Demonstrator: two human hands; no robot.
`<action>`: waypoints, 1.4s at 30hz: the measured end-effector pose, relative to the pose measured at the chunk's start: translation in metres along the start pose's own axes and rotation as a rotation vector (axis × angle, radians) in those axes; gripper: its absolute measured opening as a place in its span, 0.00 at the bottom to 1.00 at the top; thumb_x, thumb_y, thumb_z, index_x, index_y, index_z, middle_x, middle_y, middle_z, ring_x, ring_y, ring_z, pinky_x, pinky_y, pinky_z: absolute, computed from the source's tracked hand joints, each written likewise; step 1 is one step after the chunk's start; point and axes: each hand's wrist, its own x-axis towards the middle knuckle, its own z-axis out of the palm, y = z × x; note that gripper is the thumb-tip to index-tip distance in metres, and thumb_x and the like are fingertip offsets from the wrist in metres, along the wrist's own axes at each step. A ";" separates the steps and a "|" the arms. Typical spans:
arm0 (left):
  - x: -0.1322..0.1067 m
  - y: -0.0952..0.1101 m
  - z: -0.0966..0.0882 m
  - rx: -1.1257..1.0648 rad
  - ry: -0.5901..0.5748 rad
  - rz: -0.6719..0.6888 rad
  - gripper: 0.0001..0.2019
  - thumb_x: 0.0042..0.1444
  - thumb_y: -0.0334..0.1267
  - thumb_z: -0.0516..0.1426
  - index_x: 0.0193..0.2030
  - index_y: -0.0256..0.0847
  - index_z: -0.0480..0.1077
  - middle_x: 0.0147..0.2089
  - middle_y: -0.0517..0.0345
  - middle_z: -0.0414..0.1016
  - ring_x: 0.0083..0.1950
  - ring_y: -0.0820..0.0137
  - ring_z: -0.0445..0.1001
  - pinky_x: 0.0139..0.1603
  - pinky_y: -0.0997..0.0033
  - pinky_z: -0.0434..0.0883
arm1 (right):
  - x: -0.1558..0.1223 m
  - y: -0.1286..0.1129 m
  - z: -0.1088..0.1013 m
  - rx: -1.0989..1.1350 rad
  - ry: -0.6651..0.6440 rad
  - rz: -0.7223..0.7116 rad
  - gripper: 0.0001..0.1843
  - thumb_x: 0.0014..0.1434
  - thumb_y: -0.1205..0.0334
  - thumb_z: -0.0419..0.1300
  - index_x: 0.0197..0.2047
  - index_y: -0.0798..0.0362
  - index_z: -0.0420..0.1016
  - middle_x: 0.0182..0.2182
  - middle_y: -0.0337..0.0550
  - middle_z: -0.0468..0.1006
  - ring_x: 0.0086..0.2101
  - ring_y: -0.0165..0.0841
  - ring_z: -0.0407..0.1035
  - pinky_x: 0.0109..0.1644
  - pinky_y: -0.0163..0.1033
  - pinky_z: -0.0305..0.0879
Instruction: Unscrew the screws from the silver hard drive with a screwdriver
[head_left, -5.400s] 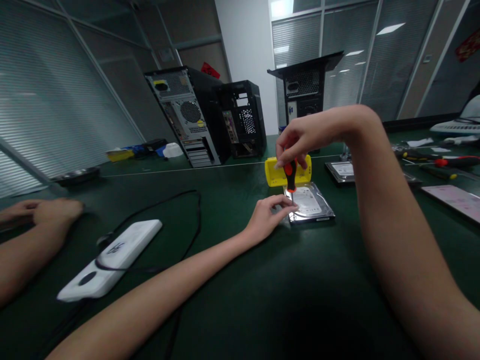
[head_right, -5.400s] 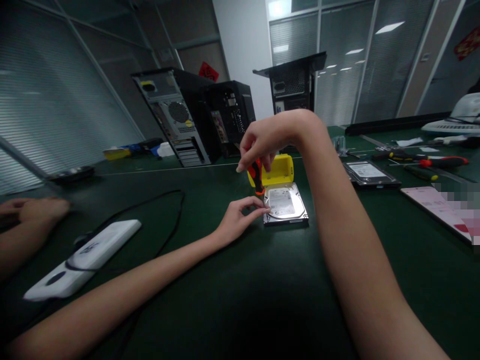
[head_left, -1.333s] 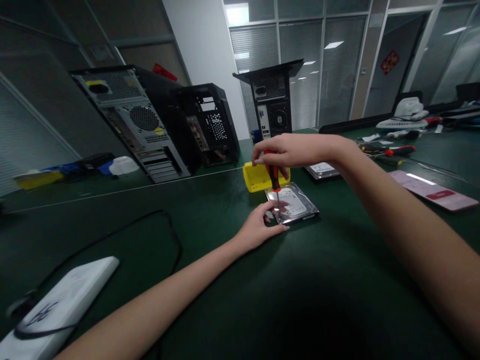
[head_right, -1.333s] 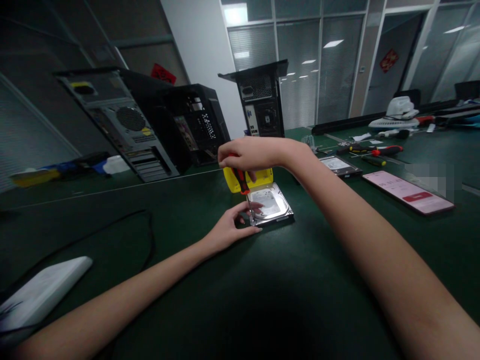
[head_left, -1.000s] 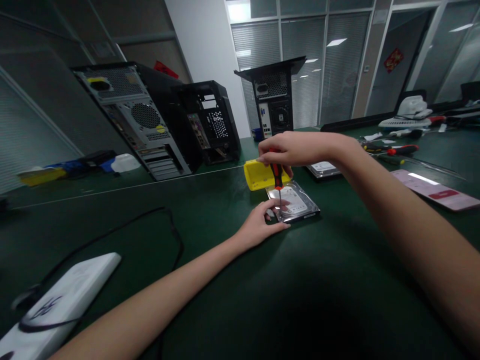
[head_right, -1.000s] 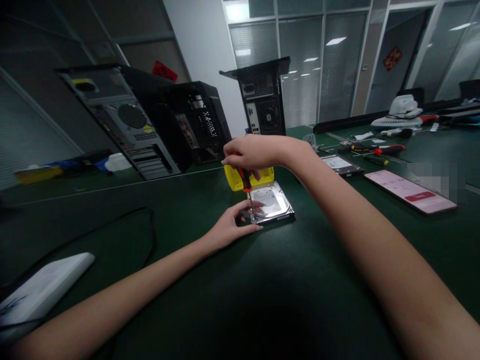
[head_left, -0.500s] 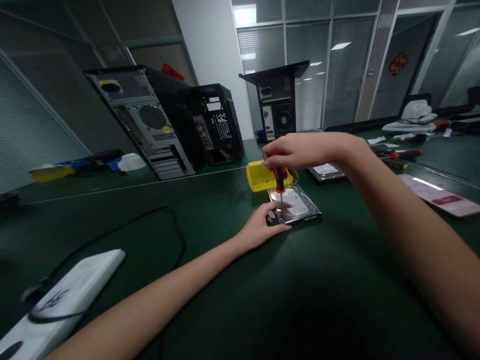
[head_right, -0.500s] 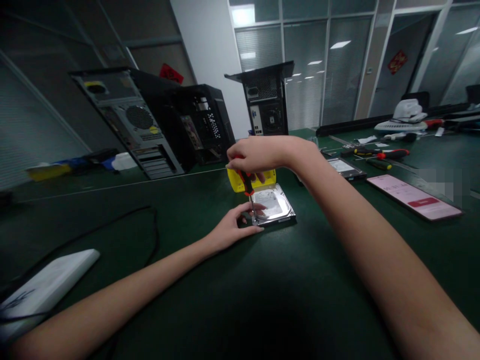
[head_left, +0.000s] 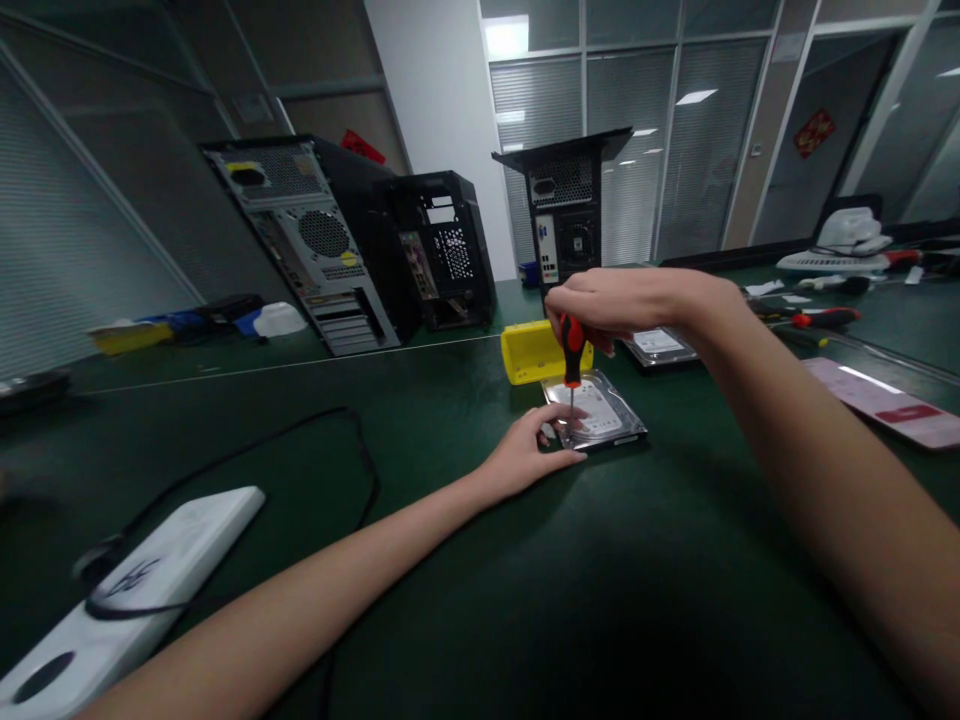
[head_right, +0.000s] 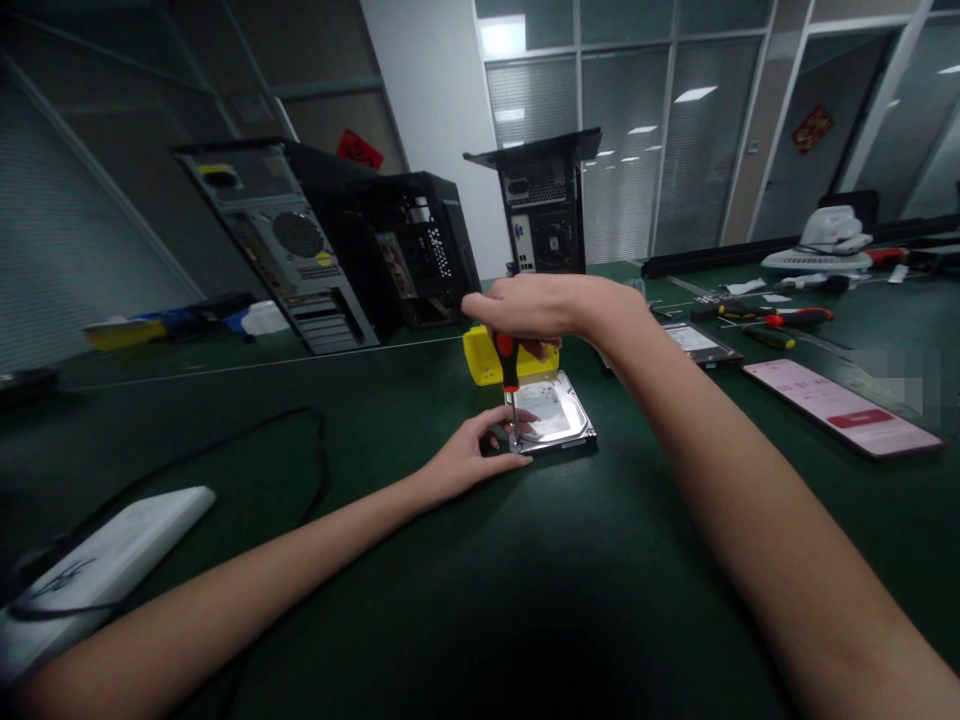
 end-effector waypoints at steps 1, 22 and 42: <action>0.000 -0.001 0.001 0.002 0.007 0.001 0.24 0.52 0.44 0.59 0.56 0.42 0.65 0.58 0.51 0.66 0.54 0.59 0.66 0.48 0.62 0.65 | 0.000 0.000 0.000 -0.011 0.003 -0.003 0.28 0.63 0.49 0.36 0.36 0.60 0.70 0.24 0.47 0.72 0.20 0.27 0.61 0.24 0.35 0.57; -0.002 0.001 0.004 0.023 0.033 0.040 0.21 0.54 0.40 0.58 0.55 0.43 0.65 0.57 0.52 0.66 0.56 0.62 0.64 0.54 0.61 0.64 | 0.006 0.009 0.002 0.046 -0.008 -0.164 0.16 0.61 0.50 0.49 0.38 0.56 0.65 0.36 0.46 0.75 0.28 0.26 0.70 0.28 0.31 0.61; 0.005 -0.005 0.000 -0.054 0.082 -0.037 0.19 0.54 0.40 0.57 0.53 0.40 0.67 0.55 0.51 0.69 0.52 0.63 0.69 0.54 0.60 0.66 | 0.015 0.010 0.005 0.044 0.093 -0.273 0.14 0.62 0.57 0.49 0.38 0.61 0.67 0.36 0.49 0.75 0.30 0.24 0.68 0.31 0.29 0.61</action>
